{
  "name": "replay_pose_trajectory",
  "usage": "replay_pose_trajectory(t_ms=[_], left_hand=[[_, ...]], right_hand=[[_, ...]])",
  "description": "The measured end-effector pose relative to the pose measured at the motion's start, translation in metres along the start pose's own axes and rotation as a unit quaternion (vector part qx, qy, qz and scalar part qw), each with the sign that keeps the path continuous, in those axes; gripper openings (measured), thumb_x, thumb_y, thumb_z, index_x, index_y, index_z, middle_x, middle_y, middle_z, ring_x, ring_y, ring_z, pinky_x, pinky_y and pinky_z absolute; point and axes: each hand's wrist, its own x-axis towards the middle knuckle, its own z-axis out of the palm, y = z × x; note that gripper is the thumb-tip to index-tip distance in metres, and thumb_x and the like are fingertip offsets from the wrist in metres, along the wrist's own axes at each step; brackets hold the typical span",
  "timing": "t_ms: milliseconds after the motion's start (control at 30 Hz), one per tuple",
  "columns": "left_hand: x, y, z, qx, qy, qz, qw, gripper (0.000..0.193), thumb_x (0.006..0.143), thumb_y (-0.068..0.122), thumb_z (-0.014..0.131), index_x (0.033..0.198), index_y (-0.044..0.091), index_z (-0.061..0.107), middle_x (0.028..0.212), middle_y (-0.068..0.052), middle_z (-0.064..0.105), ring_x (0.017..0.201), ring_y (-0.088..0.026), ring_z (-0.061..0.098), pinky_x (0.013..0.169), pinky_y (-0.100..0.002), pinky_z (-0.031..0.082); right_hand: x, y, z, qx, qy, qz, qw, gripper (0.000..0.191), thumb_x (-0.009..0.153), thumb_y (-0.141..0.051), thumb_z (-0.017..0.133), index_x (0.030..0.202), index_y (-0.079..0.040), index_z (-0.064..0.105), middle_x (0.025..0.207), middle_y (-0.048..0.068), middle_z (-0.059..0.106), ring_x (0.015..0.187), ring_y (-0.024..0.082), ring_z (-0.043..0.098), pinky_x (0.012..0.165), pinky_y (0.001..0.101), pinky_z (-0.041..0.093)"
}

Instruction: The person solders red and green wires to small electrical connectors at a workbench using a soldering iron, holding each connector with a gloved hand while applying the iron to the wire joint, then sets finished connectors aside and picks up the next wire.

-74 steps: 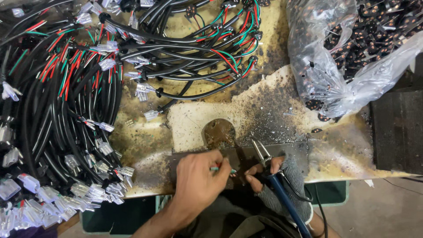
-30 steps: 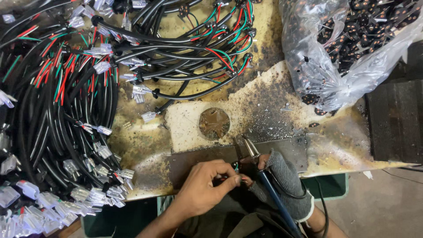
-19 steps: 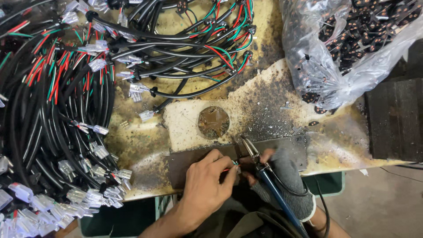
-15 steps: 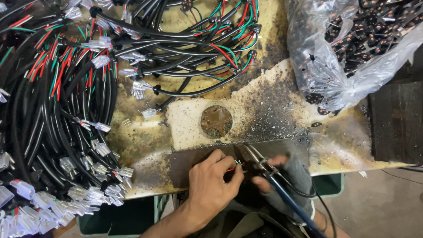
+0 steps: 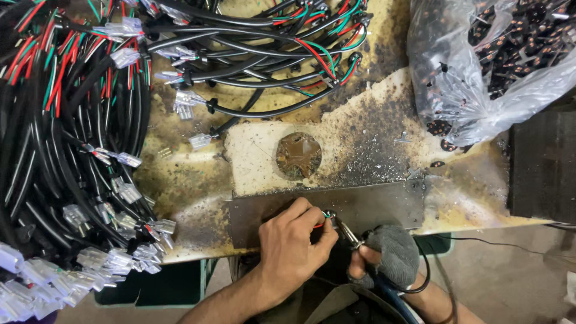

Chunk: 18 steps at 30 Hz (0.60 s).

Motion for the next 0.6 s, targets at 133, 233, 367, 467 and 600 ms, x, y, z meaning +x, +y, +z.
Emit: replay_pose_trajectory(t_ms=[133,233,367,467,600], left_hand=[[0.0,-0.001,0.0,0.003,0.009,0.009,1.0,0.016,0.081,0.018,0.077,0.075,0.008,0.066,0.076,-0.007,0.062,0.063,-0.03,0.065,0.053,-0.042,0.05],[0.0,0.0,0.0,0.006,0.002,-0.003,1.0,0.018,0.081,0.018,0.077,0.073,0.008,0.065,0.075,-0.007,0.062,0.061,-0.031,0.065,0.052,-0.043,0.049],[0.002,-0.001,0.001,0.001,0.008,-0.001,1.0,0.018,0.08,0.019,0.078,0.072,0.008,0.065,0.073,-0.006,0.061,0.06,-0.03,0.065,0.052,-0.042,0.05],[0.001,-0.002,0.002,0.009,0.004,-0.009,1.0,0.019,0.08,0.019,0.078,0.07,0.009,0.066,0.073,-0.006,0.062,0.059,-0.03,0.065,0.051,-0.043,0.05],[0.0,-0.003,0.002,0.008,0.01,-0.005,1.0,0.018,0.081,0.02,0.077,0.071,0.009,0.066,0.073,-0.005,0.063,0.06,-0.029,0.065,0.052,-0.042,0.051]], right_hand=[[0.004,-0.001,-0.012,0.043,-0.018,0.065,0.997,0.018,0.089,-0.018,0.07,0.074,-0.021,0.078,0.059,-0.001,0.074,0.053,0.02,0.071,0.052,0.035,0.051],[0.006,0.002,-0.005,-0.02,0.061,-0.023,0.998,0.006,0.085,-0.013,0.071,0.085,-0.019,0.071,0.061,0.0,0.07,0.052,0.021,0.068,0.049,0.0368,0.049],[0.008,-0.006,0.012,-0.23,0.267,-0.23,0.907,0.028,0.077,-0.009,0.071,0.101,-0.017,0.06,0.065,0.003,0.059,0.054,0.023,0.058,0.05,0.0384,0.044],[0.011,-0.016,0.014,-0.261,0.212,-0.284,0.898,0.027,0.079,-0.014,0.076,0.1,-0.016,0.059,0.067,0.003,0.059,0.058,0.026,0.059,0.053,0.0402,0.044],[0.006,-0.013,0.006,-0.102,0.309,-0.155,0.933,0.017,0.084,-0.015,0.072,0.098,-0.011,0.063,0.073,0.005,0.064,0.06,0.02,0.063,0.055,0.0356,0.05]])
